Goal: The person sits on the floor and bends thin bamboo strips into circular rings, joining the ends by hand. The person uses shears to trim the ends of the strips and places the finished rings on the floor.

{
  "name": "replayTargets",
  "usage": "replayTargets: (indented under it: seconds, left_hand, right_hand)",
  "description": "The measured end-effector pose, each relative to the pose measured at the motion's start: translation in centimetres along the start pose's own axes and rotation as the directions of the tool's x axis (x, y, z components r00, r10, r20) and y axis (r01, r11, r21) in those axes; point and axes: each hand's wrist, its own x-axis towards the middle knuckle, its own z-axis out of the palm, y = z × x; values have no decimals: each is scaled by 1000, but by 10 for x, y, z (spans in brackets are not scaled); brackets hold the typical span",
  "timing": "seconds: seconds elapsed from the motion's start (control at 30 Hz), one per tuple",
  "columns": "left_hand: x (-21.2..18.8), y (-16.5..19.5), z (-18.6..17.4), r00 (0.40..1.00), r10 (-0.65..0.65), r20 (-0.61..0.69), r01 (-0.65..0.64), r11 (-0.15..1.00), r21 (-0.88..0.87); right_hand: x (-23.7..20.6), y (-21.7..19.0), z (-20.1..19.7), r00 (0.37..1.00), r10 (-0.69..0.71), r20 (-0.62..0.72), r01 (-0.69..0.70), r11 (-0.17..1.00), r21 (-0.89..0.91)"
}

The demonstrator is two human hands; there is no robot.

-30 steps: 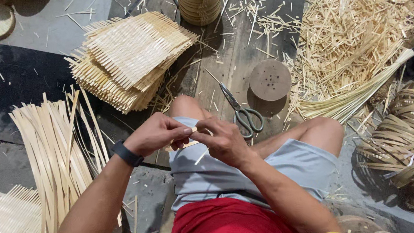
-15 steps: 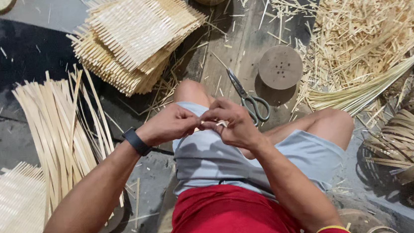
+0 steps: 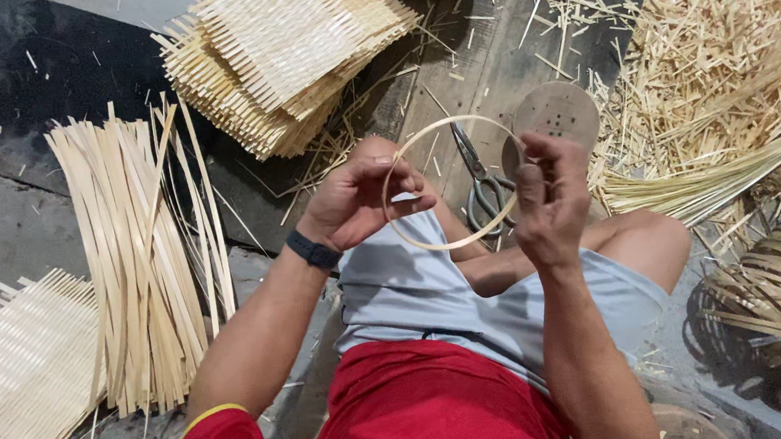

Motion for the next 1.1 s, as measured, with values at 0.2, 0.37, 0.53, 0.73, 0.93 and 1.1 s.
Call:
replayTargets:
  seconds: [0.2,0.37,0.53,0.73,0.93,1.1]
  left_hand:
    - [9,-13,-10,1000,21,-5,-22,997,-68]
    - [10,-18,-12,999,38,-32,-38,999,3]
    - [9,-21,-9,1000,-3,-23,3,1000,31]
    - [6,-22,-2,1000,-13,15,11,997,71]
    - [4,-29,10,993,37,-108,4,934,357]
    - [-3,-40,29,965,263,1,-144,525,839]
  right_hand:
    - [-4,12,-5,1000,-12,-20,11,998,-65]
    - [2,26,-4,990,134,-33,-130,988,88]
    - [-1,35,-8,983,180,-26,-176,977,124]
    - [0,31,-8,982,183,-40,-180,980,85]
    - [12,-6,-7,999,-43,23,46,979,-199]
    - [15,-43,-9,949,-257,184,302,908,-290]
